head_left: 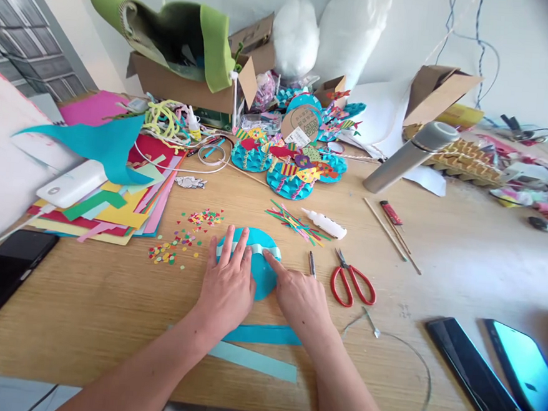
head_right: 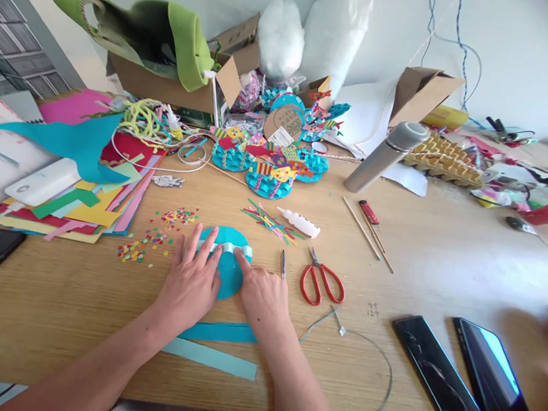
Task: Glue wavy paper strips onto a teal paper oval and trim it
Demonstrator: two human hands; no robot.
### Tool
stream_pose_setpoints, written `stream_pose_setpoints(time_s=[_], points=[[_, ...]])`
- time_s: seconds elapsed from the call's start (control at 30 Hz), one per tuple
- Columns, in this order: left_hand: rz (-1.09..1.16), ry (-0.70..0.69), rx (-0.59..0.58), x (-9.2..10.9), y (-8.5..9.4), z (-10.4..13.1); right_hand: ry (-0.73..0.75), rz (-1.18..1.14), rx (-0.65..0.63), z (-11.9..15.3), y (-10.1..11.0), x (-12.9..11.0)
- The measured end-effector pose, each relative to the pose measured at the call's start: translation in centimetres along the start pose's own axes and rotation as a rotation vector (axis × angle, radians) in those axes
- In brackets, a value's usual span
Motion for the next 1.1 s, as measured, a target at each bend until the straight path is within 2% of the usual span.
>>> stream_pose_setpoints(time_s=[0.27, 0.7, 1.1], points=[[0.004, -0.007, 0.041, 0.01, 0.04, -0.02, 0.004, -0.021, 0.014, 0.07, 0.07, -0.17], [0.027, -0.006, 0.036, -0.23, 0.06, -0.05, -0.023, -0.17, 0.118, -0.29, -0.4, -0.12], [0.022, -0.005, -0.002, -0.15, 0.03, -0.05, -0.035, -0.173, 0.131, -0.25, -0.38, -0.19]])
Point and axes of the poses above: each hand's wrist, its own z-axis away from the middle knuckle, its own y-axis out of the back of the hand, x = y × z, the point moved 2 cm from there along -z, towards the middle knuckle, and after that the axes turned 4 degrees about -y, right-handed, at the moved point
